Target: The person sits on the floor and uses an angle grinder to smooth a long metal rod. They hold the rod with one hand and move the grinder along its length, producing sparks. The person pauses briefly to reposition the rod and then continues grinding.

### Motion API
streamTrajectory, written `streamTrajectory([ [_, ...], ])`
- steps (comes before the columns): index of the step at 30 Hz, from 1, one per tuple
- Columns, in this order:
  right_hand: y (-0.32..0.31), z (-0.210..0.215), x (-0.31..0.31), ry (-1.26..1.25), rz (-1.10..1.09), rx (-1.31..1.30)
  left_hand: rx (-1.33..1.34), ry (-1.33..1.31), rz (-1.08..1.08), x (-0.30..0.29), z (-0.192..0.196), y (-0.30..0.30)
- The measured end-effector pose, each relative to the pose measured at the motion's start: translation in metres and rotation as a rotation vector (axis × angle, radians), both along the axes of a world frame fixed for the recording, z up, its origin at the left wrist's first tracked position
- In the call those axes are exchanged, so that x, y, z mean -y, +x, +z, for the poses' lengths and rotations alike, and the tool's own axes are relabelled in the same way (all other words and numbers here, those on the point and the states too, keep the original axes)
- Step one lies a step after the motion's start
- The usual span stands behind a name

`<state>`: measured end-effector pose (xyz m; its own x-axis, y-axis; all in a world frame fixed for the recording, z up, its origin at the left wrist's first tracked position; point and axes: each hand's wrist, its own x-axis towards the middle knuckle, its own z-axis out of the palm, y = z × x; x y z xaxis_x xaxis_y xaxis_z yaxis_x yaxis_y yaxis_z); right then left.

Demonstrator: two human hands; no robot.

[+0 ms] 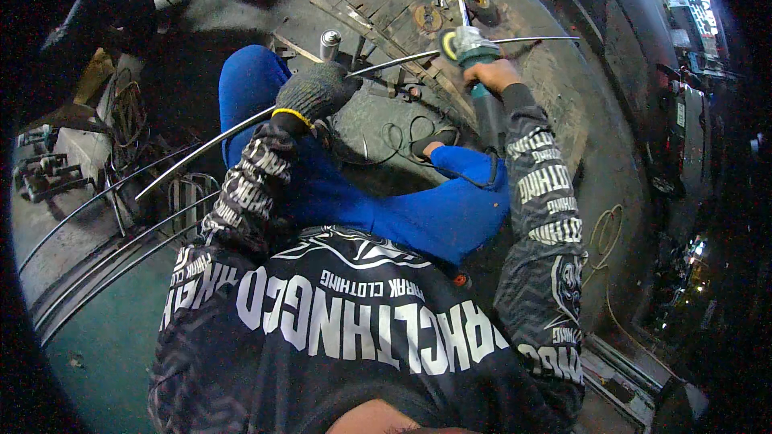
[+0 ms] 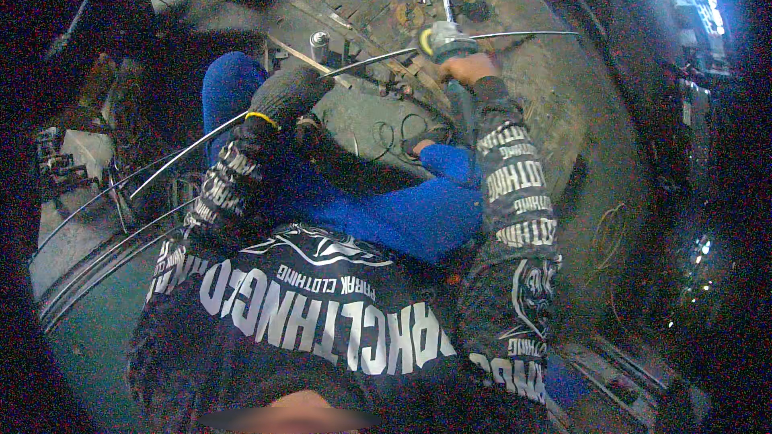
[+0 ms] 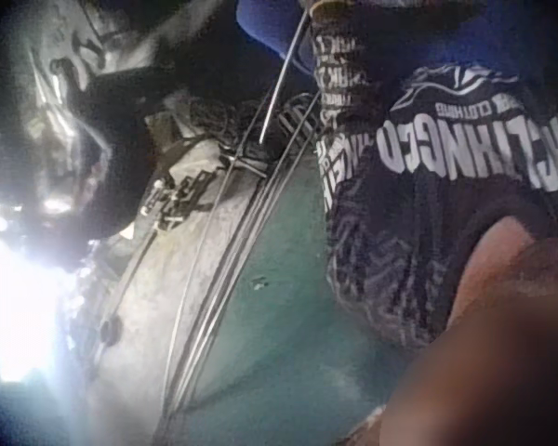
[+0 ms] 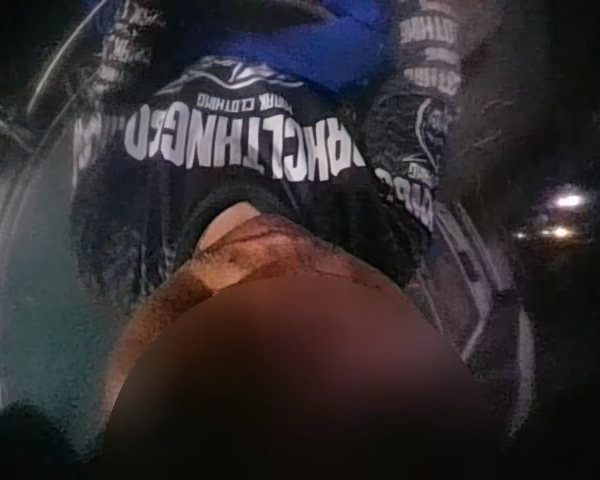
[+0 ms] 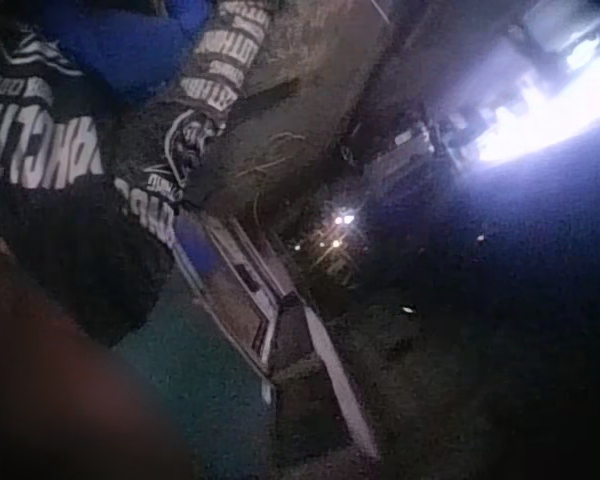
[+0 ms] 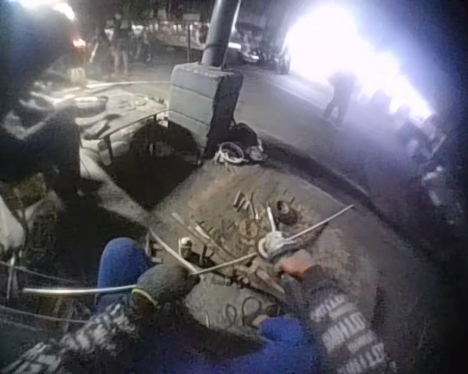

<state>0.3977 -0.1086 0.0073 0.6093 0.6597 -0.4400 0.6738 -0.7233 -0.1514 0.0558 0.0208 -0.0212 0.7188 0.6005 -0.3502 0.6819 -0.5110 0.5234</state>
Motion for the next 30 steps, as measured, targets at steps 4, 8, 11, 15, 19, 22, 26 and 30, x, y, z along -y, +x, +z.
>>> streamTrajectory([
  [4, -0.067, 0.013, -0.002, 0.015, 0.013, -0.067, -0.021, 0.045, -0.041, -0.009, -0.02, 0.003],
  [8, -0.129, 0.027, 0.003, 0.217, 0.001, -0.061, -0.011, 0.034, -0.083, -0.003, -0.011, 0.002],
  [11, -0.132, 0.034, 0.001, 0.256, -0.059, -0.018, -0.092, 0.045, -0.042, 0.002, 0.004, 0.003],
  [15, -0.115, 0.029, -0.001, 0.129, -0.051, -0.099, -0.033, 0.113, -0.026, 0.002, 0.006, 0.0],
  [19, -0.101, 0.026, 0.001, 0.122, -0.053, -0.104, -0.068, 0.104, -0.04, 0.002, 0.0, 0.0],
  [22, -0.092, 0.027, -0.001, 0.101, -0.053, -0.105, -0.061, 0.12, -0.044, 0.005, 0.004, -0.005],
  [26, -0.066, 0.021, -0.003, 0.042, -0.095, -0.06, -0.096, 0.101, 0.041, 0.007, 0.013, -0.005],
  [30, -0.013, 0.004, 0.006, -0.013, -0.091, -0.036, -0.093, 0.067, 0.032, 0.007, 0.012, 0.0],
])
